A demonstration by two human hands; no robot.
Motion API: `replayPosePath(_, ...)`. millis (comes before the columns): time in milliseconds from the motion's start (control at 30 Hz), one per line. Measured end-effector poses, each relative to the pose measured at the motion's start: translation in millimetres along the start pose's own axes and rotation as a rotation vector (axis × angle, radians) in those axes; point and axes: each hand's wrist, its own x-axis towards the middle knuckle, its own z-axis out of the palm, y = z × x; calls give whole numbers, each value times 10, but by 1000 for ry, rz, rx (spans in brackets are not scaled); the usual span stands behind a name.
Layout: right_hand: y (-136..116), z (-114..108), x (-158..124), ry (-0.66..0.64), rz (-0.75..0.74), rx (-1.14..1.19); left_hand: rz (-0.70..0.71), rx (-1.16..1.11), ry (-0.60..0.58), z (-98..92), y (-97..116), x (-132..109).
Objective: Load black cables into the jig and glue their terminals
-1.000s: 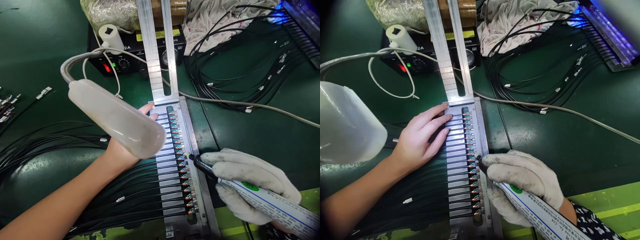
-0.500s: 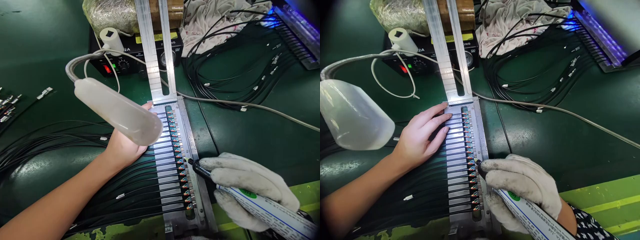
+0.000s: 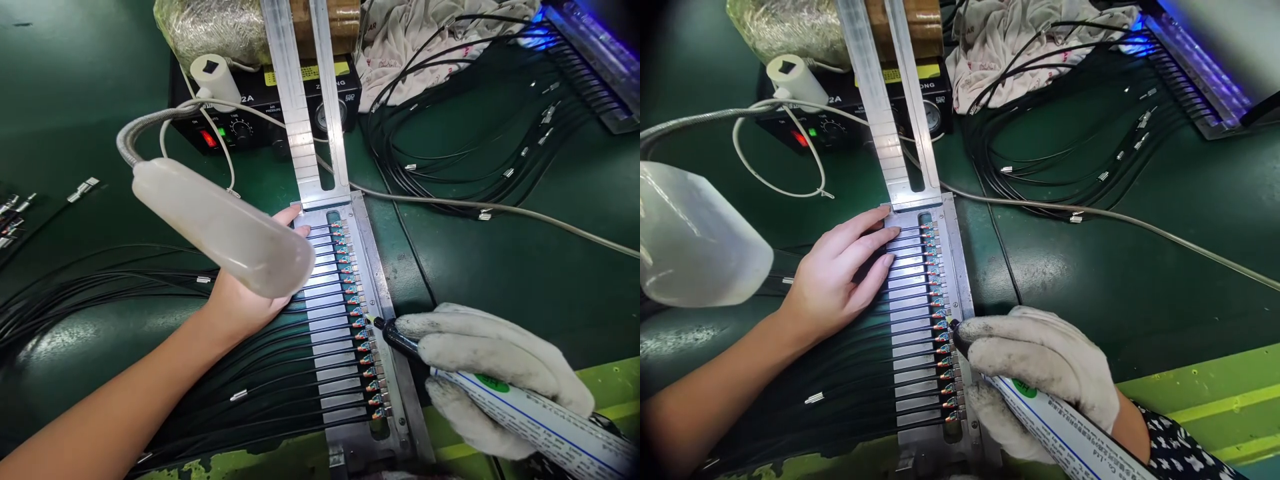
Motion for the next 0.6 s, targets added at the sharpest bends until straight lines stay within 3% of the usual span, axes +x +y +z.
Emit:
replayPosePath(233,-22,-69,-6,-50,-7,18,-18,-10,3,3,3,4)
replayPosePath(600,-20,-45,-9,-25,-11,28,-8,-9,8,-4,13,9)
